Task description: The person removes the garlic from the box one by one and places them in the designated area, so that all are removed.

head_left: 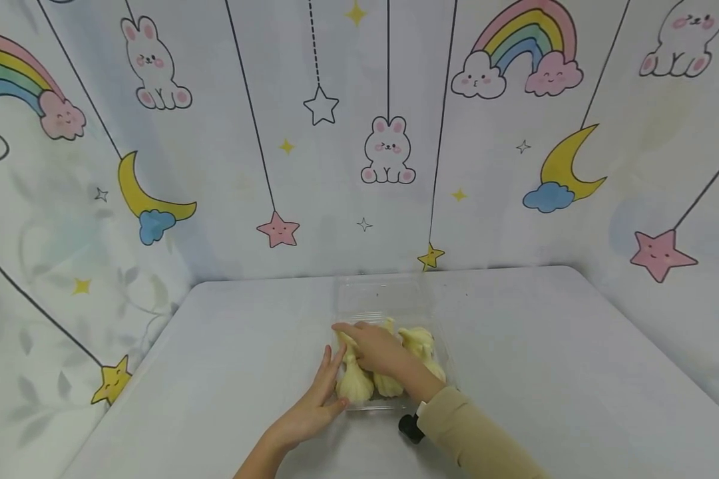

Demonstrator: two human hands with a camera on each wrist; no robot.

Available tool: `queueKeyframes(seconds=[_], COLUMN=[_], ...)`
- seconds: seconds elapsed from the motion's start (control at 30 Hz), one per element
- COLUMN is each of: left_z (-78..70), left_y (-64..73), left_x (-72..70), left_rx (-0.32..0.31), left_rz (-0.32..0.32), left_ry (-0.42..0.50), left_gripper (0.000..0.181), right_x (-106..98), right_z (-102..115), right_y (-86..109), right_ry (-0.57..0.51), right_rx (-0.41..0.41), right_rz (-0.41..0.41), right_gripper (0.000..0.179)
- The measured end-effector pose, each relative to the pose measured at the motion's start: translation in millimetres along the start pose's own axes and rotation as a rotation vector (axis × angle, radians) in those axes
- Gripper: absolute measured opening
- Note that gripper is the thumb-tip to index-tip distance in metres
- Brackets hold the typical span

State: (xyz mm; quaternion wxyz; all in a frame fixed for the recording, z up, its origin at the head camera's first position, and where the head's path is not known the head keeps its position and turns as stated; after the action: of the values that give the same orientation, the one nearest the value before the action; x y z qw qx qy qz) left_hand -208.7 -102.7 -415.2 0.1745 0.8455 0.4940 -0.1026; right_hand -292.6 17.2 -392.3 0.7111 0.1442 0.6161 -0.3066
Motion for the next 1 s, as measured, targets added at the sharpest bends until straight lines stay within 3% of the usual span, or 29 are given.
queueKeyframes(seconds=[0.23, 0.4, 0.63, 1.0], left_z=[-3.1, -2.4, -0.8, -1.7], left_y=[0.7, -0.2, -0.9, 5.1], left_x=[0.9, 0.4, 0.5, -6.2], left_rx=[0.011, 0.004, -0.006, -0.021], left_rz=[0.002, -0.006, -0.012, 0.002], left_ry=[0.001, -0.007, -0.015, -0.031], left_gripper=[0.077, 0.076, 0.076, 0.076], right_x=[2, 1, -9, -13], right_z=[-1, -5, -7, -10], right_y=[-0.2, 0.9, 8.3, 14.3], right_ry=[-0.001, -0.074, -0.227, -0.34], right_rx=[0.002, 0.013, 0.003, -0.043], right_rz=[-0.016, -0.027, -0.133, -0.264], right_gripper=[0.071, 0.074, 0.078, 0.076])
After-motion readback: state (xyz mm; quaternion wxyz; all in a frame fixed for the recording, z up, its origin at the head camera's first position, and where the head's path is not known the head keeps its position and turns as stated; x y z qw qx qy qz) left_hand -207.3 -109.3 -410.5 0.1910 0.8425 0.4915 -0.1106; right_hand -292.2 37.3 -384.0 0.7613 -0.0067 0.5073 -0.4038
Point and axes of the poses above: each hand's wrist, its own y-axis away from the middle knuckle, its own x-axis out of the palm, z = x × y, the point moved 4 cm from there along -y, towards the middle knuckle, and after that the axes turned 13 degrees about -x, right-handed, at the moved point
